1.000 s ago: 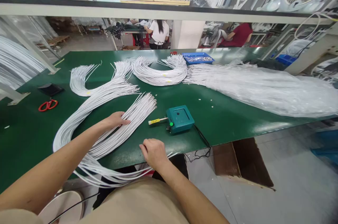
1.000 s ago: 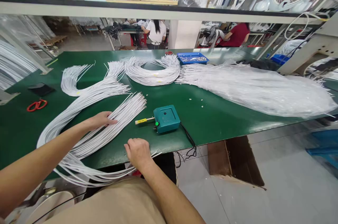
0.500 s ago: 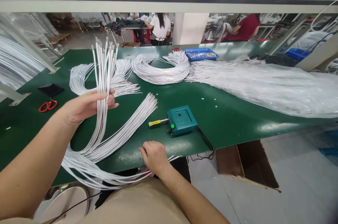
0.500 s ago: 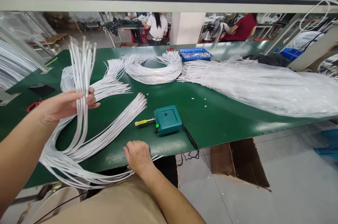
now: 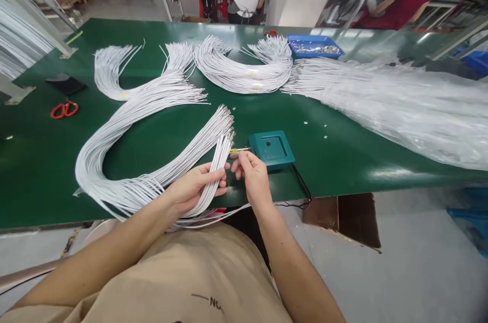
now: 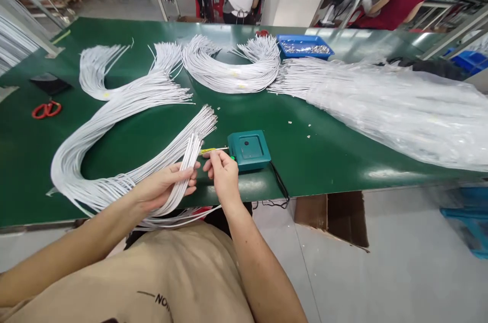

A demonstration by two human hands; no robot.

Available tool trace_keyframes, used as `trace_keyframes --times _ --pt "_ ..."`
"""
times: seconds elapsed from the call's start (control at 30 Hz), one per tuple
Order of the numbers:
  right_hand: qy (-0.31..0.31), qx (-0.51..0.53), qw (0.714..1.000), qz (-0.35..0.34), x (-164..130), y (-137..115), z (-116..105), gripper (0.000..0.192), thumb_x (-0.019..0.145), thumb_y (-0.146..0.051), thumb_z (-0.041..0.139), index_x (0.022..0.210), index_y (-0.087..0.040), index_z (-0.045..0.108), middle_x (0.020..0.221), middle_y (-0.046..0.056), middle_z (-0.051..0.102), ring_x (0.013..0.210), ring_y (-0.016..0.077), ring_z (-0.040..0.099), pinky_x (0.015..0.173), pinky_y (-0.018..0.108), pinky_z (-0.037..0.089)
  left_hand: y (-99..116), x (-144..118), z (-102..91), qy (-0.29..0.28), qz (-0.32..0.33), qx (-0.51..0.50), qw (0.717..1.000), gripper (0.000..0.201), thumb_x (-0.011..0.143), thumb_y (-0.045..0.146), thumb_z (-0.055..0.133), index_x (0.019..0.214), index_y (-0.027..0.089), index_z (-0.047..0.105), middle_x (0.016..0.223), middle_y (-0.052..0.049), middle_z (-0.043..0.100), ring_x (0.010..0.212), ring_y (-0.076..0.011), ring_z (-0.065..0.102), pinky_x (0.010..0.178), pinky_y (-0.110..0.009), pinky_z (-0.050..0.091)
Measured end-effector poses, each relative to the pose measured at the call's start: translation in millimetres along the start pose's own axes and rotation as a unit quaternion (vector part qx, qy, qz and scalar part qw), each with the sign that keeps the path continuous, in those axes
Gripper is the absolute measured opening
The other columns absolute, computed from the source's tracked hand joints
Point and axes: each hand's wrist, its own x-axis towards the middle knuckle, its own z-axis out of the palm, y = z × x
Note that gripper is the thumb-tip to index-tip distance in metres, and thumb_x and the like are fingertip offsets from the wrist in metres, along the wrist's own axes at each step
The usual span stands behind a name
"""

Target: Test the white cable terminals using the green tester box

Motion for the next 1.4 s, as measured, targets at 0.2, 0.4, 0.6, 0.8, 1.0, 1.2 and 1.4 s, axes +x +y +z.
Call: trace_keyframes --times 0.2,0.4,0.6,0.8,1.0,1.2,1.4 --pt "-0.026 -0.066 0.996 0.047 0 20 8 0.024 0.072 -0.041 0.066 0.074 -0.018 0.064 0.065 -0.001 0.063 0.053 0.0095 0.051 0.053 0.022 0.042 -30 16 -23.9 0.051 0.010 -0.064 0.997 0.015 0.072 0.015 0.075 0.085 0.012 0.067 0.073 -0.001 0.062 0.068 -0.0089 0.063 0.074 -0.025 0.059" --pt "-0.020 -0.126 0.991 0.042 8 30 11 0.023 0.072 -0.040 0.066 0.073 -0.017 0.065 0.067 0.001 0.067 0.057 0.0127 0.058 0.057 0.024 0.047 -33 22 -27.6 0.079 0.033 -0.024 0.996 0.022 0.068 0.020 0.079 0.086 0.012 0.069 0.075 -0.003 0.067 0.069 -0.0109 0.065 0.070 -0.024 0.057" --pt "-0.009 -0.154 0.987 0.037 12 23 17 0.023 0.072 -0.040 0.066 0.069 -0.017 0.064 0.062 0.000 0.065 0.055 0.0123 0.056 0.055 0.024 0.045 -24 23 -33.9 0.101 0.097 0.037 0.989 0.030 0.069 0.029 0.078 0.091 0.012 0.068 0.083 -0.006 0.071 0.078 -0.0148 0.067 0.071 -0.024 0.054" --pt "-0.058 -0.101 0.990 0.078 6 23 24 0.022 0.072 -0.038 0.066 0.067 -0.017 0.064 0.060 -0.001 0.062 0.053 0.0100 0.051 0.055 0.024 0.044 -1 30 -38.7 0.097 0.167 0.063 0.979 0.029 0.064 0.026 0.080 0.085 0.014 0.064 0.088 -0.003 0.070 0.075 -0.0128 0.063 0.075 -0.028 0.049" --pt "-0.017 -0.138 0.989 0.049 10 13 17 0.021 0.076 -0.037 0.062 0.079 -0.017 0.068 0.069 0.002 0.068 0.055 0.0102 0.051 0.058 0.025 0.044 -5 36 -41.2 0.116 0.218 0.140 0.959 0.030 0.064 0.029 0.079 0.081 0.016 0.057 0.076 0.002 0.063 0.072 -0.0118 0.060 0.072 -0.026 0.045" --pt "-0.050 -0.120 0.989 0.064 20 11 21 0.026 0.068 -0.041 0.072 0.076 -0.017 0.067 0.068 0.000 0.063 0.061 0.0115 0.053 0.059 0.025 0.042 -7 31 -38.1 0.139 0.247 0.263 0.922 0.030 0.066 0.030 0.076 0.081 0.018 0.053 0.075 0.003 0.062 0.069 -0.0119 0.056 0.068 -0.025 0.044" --pt "-0.051 0.012 0.994 0.100 17 19 25 0.016 0.068 -0.033 0.070 0.068 -0.017 0.066 0.063 -0.003 0.057 0.055 0.0080 0.043 0.057 0.024 0.036 -4 28 -37.7 0.135 0.229 0.298 0.917 0.026 0.069 0.030 0.073 0.080 0.018 0.052 0.071 0.003 0.059 0.063 -0.0105 0.052 0.062 -0.024 0.042"
